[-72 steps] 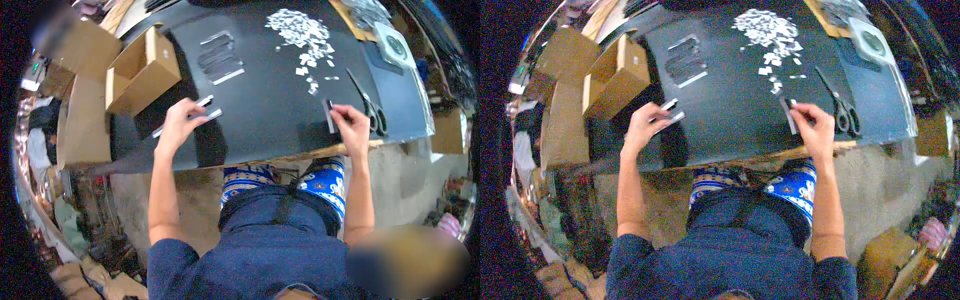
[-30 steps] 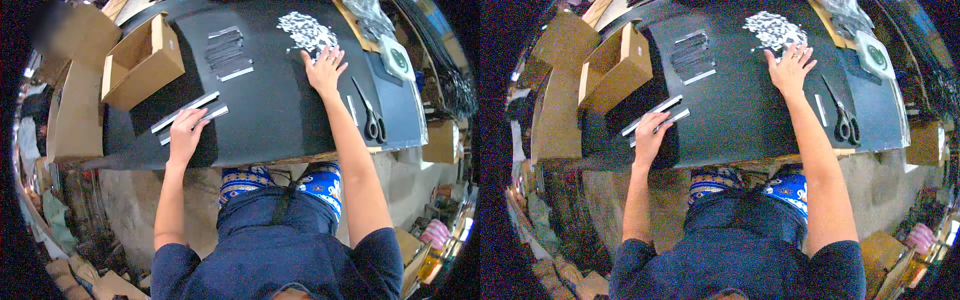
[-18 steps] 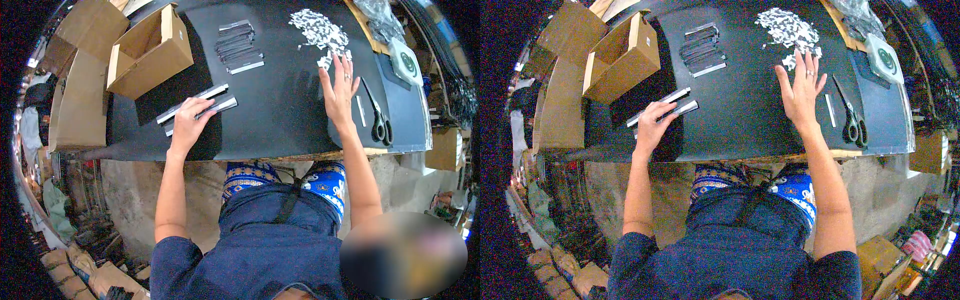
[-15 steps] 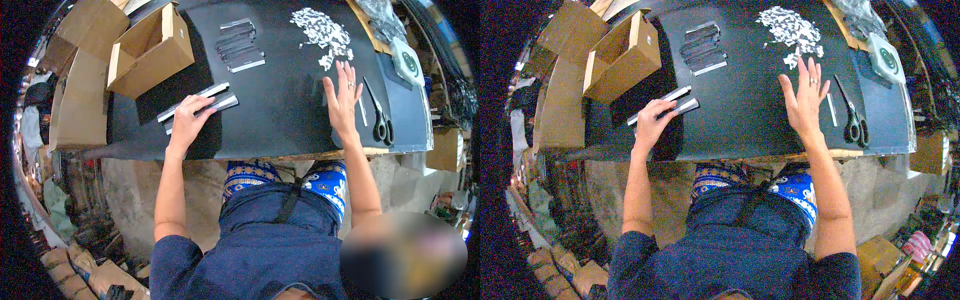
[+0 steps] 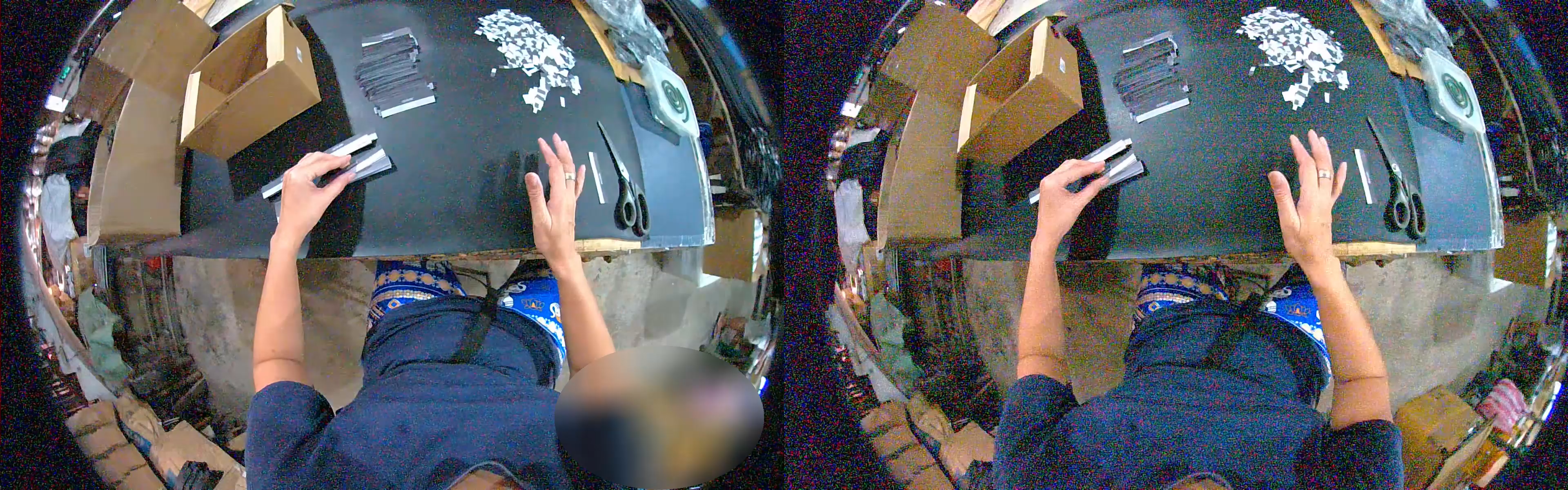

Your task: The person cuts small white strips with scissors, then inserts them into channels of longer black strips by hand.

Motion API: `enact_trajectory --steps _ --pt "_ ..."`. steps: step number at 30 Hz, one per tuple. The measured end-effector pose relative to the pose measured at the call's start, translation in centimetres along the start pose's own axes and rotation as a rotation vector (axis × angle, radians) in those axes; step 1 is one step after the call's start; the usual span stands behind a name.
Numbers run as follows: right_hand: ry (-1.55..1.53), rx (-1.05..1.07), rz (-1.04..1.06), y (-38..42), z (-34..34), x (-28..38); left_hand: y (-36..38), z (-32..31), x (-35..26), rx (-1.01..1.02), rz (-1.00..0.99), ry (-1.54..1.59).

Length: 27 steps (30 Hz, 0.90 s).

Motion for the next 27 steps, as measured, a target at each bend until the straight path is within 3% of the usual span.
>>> enact_trajectory --steps 3,5,9,14,17,19,22,25,27 --pt "-0.006 -0.010 0.041 -0.1 0.3 1.3 0.4 0.5 -0.9 -0.055 -0.043 -0.034" --pt "-0.209 -0.068 0.092 -0.4 0.6 2.4 0.8 1.0 -2.3 -0.109 -0.111 -0.089" --pt "-0.298 -0.109 0.142 -1.1 0.3 3.8 1.6 0.5 -4.4 -0.108 -0.151 -0.126" --pt "-0.939 -0.015 -0.234 -0.6 -3.4 2.7 2.2 -2.6 -8.4 -0.028 -0.278 -0.020" --pt "-1.159 0.044 -0.348 -0.8 -4.7 1.8 2.7 -5.7 -11.1 0.032 -0.410 -0.006" --pt "-1.151 0.023 -0.368 -0.7 -4.0 0.8 2.6 -7.8 -11.8 0.054 -0.444 0.039" --pt "-0.890 0.072 -0.310 -0.4 -2.6 -0.9 2.5 -9.7 -13.2 -0.001 -0.485 0.069" --pt "-0.527 -0.116 -0.019 -0.5 0.3 -1.0 2.4 -11.2 -13.7 0.012 -0.365 0.183" --pt "-0.504 -0.140 -0.003 0.1 0.9 -1.5 2.6 -11.8 -14.0 -0.017 -0.399 0.173"
Point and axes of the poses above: each hand's wrist, its own y-axis away from the middle knuckle, its own z-axis out of the back of the hand, x = y × z, the point moved 7 cm from there along -y, towards the middle knuckle, and after that the axes turned 13 degrees about z, right-handed, at the moved point
